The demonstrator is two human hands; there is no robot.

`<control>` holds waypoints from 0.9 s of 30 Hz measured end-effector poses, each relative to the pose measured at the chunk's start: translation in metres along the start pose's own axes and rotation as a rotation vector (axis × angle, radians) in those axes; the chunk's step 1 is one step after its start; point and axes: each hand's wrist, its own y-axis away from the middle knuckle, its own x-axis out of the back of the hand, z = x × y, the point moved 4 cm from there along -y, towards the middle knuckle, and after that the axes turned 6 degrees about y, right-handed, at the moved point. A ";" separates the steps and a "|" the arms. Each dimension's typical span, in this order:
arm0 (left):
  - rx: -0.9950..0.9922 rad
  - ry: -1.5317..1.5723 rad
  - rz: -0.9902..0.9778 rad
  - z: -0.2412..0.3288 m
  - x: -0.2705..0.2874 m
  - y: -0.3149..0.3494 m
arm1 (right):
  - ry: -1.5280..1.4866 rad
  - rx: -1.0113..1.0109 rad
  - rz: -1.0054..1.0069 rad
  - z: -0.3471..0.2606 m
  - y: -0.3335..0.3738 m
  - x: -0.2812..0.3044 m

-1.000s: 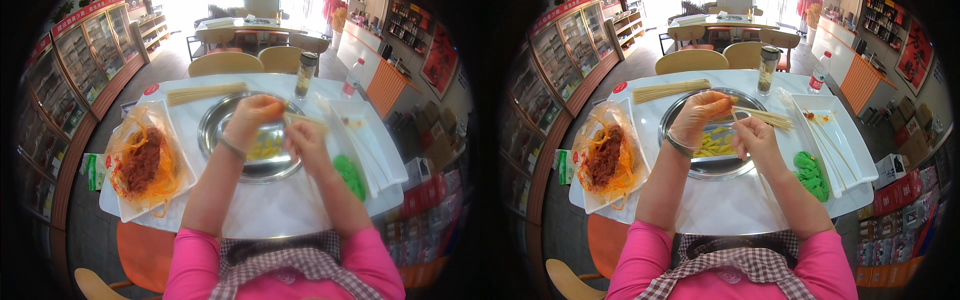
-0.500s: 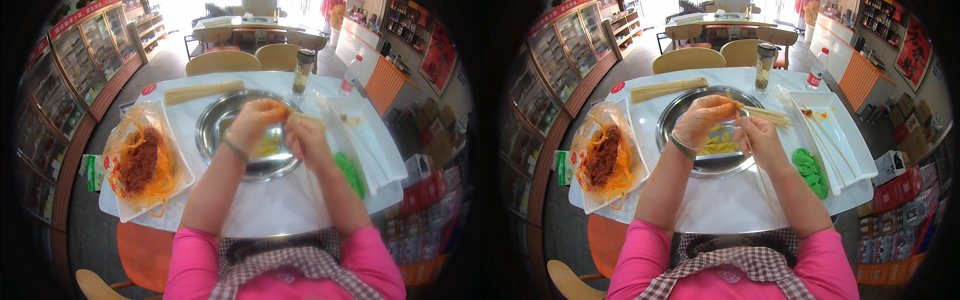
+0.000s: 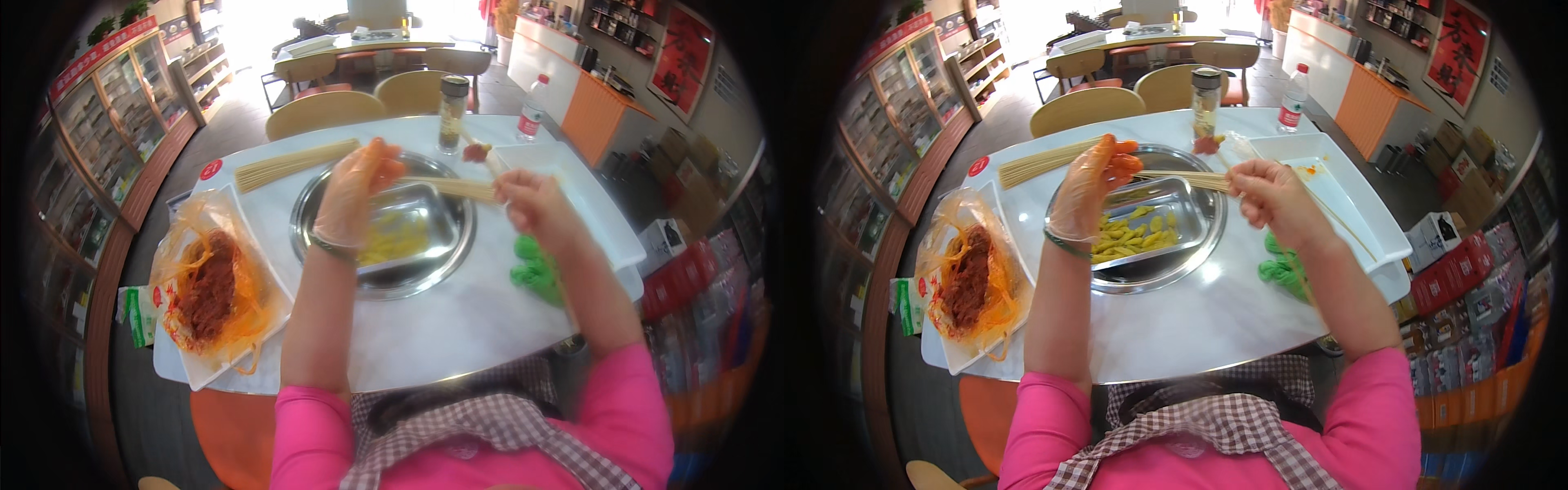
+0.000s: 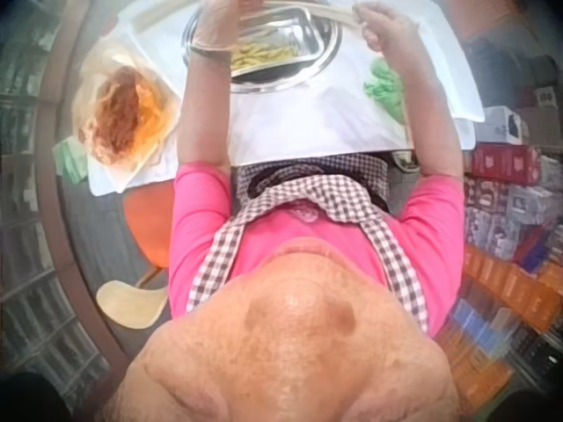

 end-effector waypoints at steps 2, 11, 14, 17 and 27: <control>-0.043 -0.017 0.017 0.005 0.003 0.000 | 0.088 -0.023 0.088 -0.007 -0.002 0.038; -0.093 -0.046 -0.005 0.011 -0.012 0.005 | 0.652 -0.124 0.429 0.069 -0.030 0.217; -0.104 -0.078 -0.011 0.012 -0.007 0.007 | 0.729 -0.137 0.472 0.096 -0.047 0.223; -0.087 -0.115 0.013 0.011 -0.010 0.006 | 0.860 -0.128 0.507 0.114 -0.064 0.228; -0.136 -0.150 -0.001 0.015 -0.003 0.002 | 1.395 0.075 0.351 0.053 -0.033 0.153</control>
